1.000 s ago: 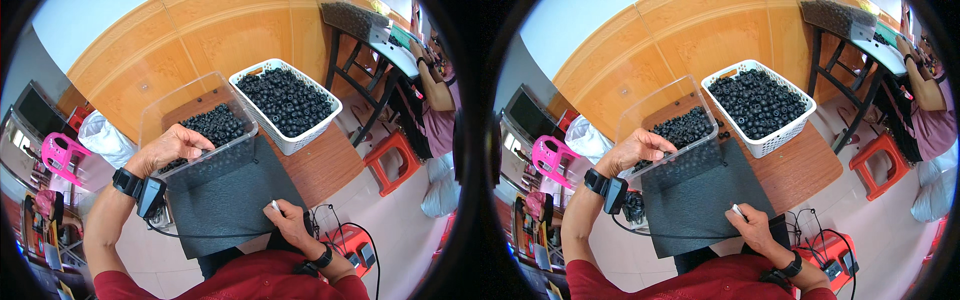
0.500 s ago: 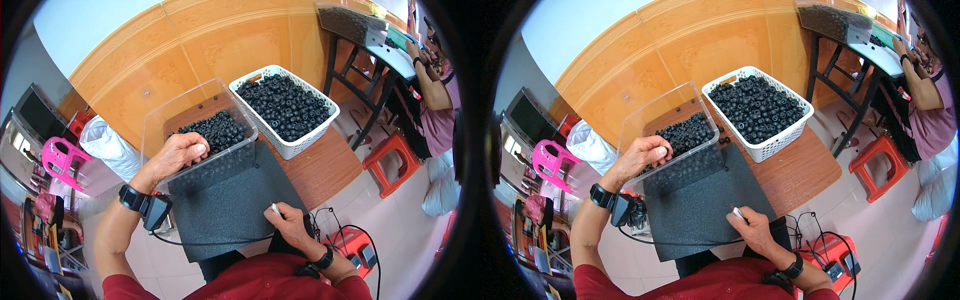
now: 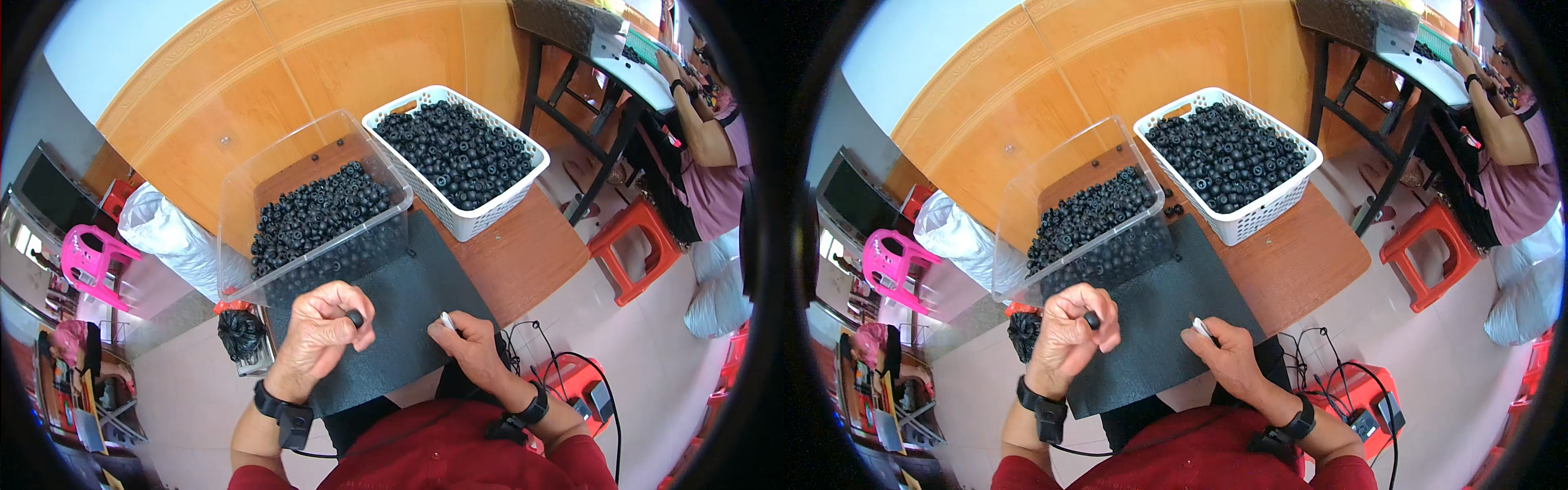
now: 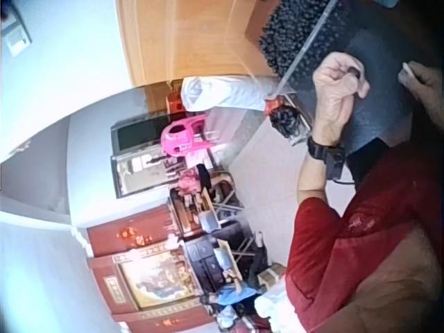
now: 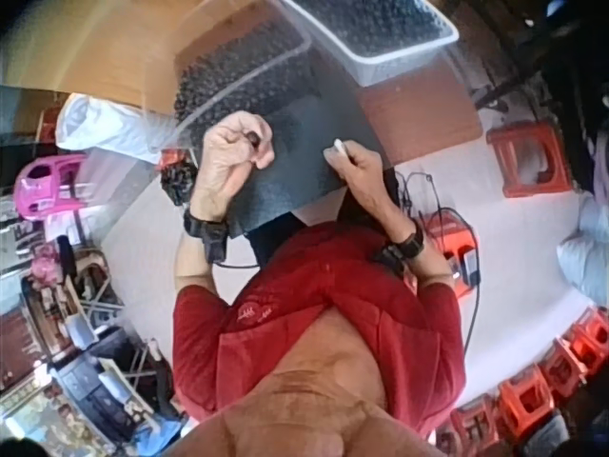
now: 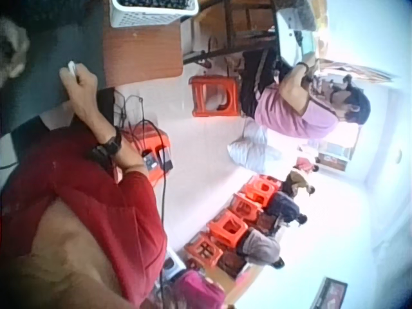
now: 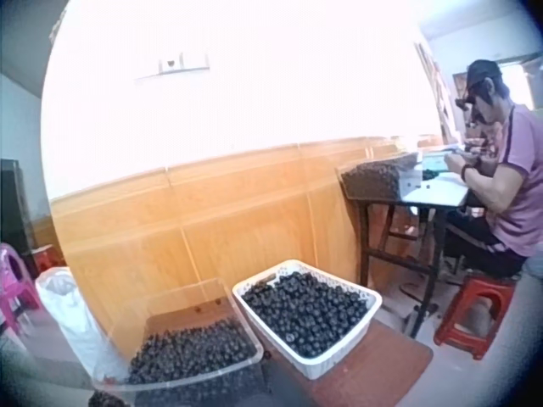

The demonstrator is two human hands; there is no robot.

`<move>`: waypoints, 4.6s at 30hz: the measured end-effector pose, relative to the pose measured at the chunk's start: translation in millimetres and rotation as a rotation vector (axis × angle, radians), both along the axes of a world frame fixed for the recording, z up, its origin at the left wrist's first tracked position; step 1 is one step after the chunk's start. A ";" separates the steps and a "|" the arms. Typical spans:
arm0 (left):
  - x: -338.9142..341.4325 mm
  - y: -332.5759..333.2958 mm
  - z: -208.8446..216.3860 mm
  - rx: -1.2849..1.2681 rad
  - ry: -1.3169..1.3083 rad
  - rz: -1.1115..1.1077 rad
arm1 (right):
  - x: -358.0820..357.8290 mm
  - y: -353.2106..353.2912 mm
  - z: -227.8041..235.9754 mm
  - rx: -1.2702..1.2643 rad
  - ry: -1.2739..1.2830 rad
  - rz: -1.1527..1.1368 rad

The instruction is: The person is sorting small black plastic or rubber parts from a large container into a smaller one for inspection.

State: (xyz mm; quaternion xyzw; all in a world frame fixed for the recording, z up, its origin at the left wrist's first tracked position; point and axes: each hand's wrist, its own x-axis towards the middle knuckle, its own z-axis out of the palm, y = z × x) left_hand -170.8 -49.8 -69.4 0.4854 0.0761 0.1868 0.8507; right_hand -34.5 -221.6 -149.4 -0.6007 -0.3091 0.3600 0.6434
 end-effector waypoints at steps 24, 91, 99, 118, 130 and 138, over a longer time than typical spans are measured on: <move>-12.4 -40.7 -39.3 0.131 0.064 0.272 | -24.2 17.2 39.4 0.201 -0.312 0.067; -8.6 -52.2 -54.7 -0.213 0.123 0.274 | -23.1 23.5 18.7 0.173 -0.848 -0.112; -8.6 -51.2 -56.7 -0.202 0.115 0.296 | -22.6 24.2 14.8 0.159 -0.838 -0.106; -8.7 -56.9 -63.8 -0.257 0.167 0.339 | -18.6 24.3 11.6 0.195 -1.226 -0.191; -2.6 -64.8 -64.9 -0.377 0.178 0.341 | -21.0 22.0 -1.5 0.268 -1.091 -0.121; -3.0 -59.8 -64.1 -0.222 0.096 0.323 | -18.4 17.3 10.8 0.150 -0.291 -0.040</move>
